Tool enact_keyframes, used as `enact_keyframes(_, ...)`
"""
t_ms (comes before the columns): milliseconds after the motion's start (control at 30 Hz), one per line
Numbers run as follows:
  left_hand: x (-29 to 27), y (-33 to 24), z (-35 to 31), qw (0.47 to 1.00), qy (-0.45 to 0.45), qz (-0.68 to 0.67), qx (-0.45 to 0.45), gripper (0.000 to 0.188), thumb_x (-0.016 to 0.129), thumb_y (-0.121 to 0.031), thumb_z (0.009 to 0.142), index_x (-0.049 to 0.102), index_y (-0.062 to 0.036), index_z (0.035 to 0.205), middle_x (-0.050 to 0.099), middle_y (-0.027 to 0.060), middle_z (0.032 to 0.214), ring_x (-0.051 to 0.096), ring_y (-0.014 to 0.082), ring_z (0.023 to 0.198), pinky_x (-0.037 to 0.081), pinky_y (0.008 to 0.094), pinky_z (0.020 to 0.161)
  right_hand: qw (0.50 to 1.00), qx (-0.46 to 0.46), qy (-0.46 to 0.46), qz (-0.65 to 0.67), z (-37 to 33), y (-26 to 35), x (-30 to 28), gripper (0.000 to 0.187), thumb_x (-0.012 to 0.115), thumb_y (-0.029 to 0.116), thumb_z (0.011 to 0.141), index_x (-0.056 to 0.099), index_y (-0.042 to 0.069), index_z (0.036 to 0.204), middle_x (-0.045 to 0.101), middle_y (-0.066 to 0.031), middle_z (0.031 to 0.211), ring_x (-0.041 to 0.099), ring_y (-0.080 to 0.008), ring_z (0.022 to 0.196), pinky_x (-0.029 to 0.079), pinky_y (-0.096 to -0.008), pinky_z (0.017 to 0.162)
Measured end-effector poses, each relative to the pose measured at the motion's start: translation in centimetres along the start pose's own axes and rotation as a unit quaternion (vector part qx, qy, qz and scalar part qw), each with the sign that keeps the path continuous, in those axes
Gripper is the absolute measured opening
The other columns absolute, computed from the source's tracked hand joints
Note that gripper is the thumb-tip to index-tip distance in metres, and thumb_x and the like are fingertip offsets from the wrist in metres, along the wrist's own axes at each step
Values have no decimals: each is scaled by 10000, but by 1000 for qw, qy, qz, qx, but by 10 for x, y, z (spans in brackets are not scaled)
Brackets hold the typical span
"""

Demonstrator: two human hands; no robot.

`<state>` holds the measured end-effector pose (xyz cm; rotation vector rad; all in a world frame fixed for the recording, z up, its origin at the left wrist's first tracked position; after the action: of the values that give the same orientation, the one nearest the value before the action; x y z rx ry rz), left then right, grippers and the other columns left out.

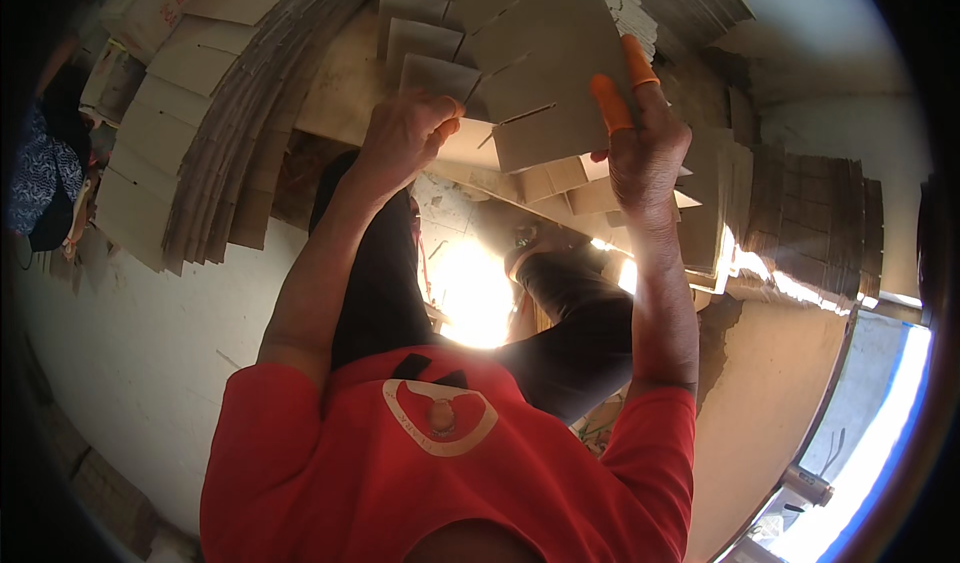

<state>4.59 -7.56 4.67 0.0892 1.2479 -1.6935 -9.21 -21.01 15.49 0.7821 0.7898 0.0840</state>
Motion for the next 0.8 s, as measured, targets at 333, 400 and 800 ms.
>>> enact_keyframes(333,3,6,1,999,0,-26,-22,116,670,-22,733,664,-28,849,637,111,754,622,250,703,493,342,623,999,-13,39,-24,13,9,11,430,613,66,871,514,46,1289,498,-21,581,447,-50,455,409,-233,404)
enact_keyframes(400,4,8,1,999,3,-29,-26,128,675,-17,737,669,-25,865,639,111,775,628,239,696,495,324,613,998,-9,52,-17,11,7,20,444,623,84,872,511,57,1300,456,21,582,413,-28,462,397,-218,393)
enact_keyframes(800,3,11,6,1000,-16,-16,-14,103,654,-28,729,663,-37,831,622,117,709,598,282,708,484,382,638,983,-90,159,-8,1,-9,80,470,579,81,879,451,37,1329,490,-52,588,454,-115,485,431,-277,437)
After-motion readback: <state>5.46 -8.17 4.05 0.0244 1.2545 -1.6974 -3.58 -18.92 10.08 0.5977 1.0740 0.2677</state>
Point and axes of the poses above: each hand's wrist, its own z-axis towards the middle knuckle, its own x-axis out of the palm, y = z × x, the point moved 10 cm from there along z, towards the middle knuckle
